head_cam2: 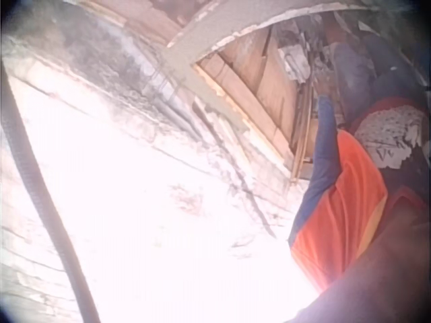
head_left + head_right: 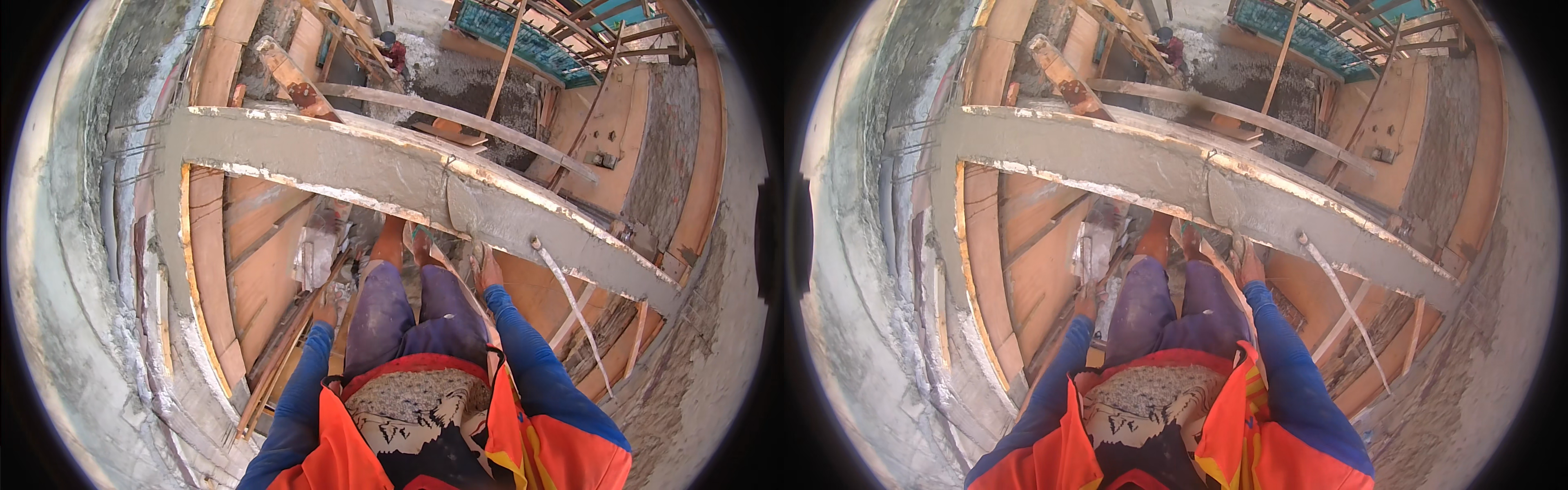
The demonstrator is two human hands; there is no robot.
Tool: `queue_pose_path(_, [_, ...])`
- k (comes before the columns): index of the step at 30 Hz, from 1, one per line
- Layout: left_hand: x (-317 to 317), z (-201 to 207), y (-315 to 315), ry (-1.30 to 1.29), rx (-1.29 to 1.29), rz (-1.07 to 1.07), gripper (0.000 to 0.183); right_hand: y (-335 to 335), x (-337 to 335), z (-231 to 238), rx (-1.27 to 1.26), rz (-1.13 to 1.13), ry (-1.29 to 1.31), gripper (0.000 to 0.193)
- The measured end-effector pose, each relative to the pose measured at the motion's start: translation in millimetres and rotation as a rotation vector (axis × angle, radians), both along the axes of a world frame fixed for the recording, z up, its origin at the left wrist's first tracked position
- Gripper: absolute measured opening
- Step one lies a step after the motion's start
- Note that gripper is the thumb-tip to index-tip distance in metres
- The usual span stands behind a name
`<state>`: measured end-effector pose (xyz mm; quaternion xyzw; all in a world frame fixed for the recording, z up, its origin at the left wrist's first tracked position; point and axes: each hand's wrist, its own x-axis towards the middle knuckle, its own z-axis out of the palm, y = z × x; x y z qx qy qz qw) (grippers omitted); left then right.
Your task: The person applies wet cement to a curved ceiling surface using a trowel. They receive a bowl of cement from a coworker below, scoop the material, and spread it onto the formwork, smoothing the surface repeatedly.
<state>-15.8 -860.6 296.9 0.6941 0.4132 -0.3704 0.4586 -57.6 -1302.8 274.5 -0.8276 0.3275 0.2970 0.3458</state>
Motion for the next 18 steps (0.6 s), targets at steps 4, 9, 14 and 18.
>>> queue_pose_path(4, [3,0,-1,-0.012,0.011,0.052,0.042,6,-41,-2,-0.031,-0.056,0.012,0.06])
queue_pose_path(9, [0,1,8,-0.005,0.075,0.029,0.04,18,-47,1,0.004,-0.034,0.037,0.062])
queue_pose_path(14, [5,5,7,-0.04,0.027,0.028,0.038,18,-39,-13,-0.019,-0.027,-0.027,0.059])
queue_pose_path(18, [2,11,10,-0.058,0.01,0.077,0.038,8,-33,14,0.002,-0.078,0.024,0.061])
